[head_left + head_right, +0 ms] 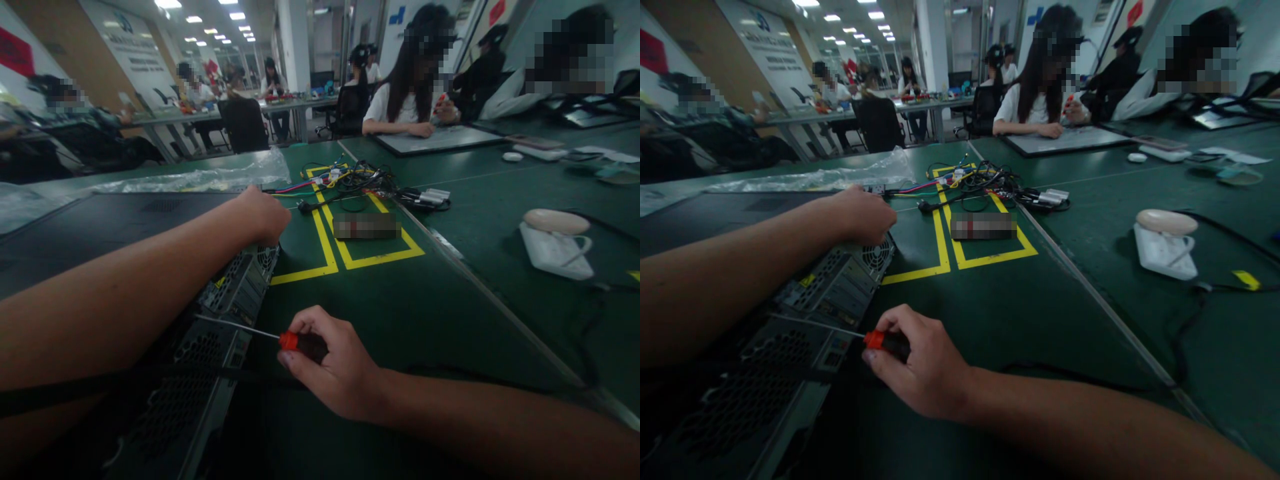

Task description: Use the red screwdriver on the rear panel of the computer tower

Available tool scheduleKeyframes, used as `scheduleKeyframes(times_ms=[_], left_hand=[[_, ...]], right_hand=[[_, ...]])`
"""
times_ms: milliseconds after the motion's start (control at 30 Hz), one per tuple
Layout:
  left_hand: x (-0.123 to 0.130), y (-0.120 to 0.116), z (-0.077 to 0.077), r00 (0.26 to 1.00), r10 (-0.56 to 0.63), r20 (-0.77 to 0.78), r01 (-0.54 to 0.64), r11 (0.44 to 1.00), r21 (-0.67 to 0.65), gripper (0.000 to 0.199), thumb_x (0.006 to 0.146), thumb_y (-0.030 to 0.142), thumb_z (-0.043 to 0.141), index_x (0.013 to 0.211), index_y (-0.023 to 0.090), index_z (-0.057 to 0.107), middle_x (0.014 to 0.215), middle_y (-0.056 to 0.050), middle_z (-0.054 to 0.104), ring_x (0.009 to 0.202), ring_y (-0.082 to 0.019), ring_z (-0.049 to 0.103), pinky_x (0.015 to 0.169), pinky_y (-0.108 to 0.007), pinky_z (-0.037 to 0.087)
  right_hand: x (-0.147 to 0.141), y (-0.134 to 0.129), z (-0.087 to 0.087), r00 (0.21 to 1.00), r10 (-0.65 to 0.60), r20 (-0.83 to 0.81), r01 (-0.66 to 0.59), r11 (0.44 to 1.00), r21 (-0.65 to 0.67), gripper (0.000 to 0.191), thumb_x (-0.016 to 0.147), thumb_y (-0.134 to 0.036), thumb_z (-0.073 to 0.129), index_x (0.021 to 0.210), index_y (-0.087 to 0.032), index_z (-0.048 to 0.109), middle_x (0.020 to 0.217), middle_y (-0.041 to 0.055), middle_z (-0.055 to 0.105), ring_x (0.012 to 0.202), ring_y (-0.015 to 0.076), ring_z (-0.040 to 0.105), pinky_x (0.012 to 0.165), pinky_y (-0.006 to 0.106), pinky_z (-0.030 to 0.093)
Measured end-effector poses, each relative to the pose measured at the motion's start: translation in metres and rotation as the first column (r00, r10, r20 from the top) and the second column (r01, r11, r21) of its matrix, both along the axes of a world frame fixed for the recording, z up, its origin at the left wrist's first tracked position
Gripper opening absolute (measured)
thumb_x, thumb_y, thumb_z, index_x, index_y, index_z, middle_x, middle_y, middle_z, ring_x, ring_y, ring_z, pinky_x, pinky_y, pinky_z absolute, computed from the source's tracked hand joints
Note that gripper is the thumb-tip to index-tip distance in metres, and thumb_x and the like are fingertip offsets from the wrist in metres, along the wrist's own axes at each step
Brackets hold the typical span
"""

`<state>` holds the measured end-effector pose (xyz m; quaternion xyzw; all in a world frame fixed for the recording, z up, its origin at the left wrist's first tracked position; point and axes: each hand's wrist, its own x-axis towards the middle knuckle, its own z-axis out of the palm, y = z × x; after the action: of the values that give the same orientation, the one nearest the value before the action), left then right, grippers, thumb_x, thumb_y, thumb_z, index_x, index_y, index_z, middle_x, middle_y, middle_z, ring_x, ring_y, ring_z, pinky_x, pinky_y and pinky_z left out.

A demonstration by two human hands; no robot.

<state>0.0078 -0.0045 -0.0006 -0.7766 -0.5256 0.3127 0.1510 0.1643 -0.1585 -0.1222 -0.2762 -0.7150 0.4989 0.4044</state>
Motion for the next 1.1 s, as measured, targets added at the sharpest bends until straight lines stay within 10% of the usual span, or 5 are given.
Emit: scheduleKeyframes(times_ms=[1100], left_hand=[[0.0007,-0.0011,0.0012,1.0,-0.011,-0.017,0.011,1.0,-0.014,0.041,0.079,0.022,0.055,0.114,0.021,0.075,0.117,-0.017,0.075,0.105,-0.034,0.067,0.089,-0.052,0.049]], right_hand=[[0.0006,0.0019,0.0016,0.998,-0.065,0.024,0.061,0.988,0.139,0.015,0.085,-0.021,0.069,0.093,-0.02,0.057,0.075,-0.004,0.057,0.059,0.0101,0.048,0.059,0.025,0.04]])
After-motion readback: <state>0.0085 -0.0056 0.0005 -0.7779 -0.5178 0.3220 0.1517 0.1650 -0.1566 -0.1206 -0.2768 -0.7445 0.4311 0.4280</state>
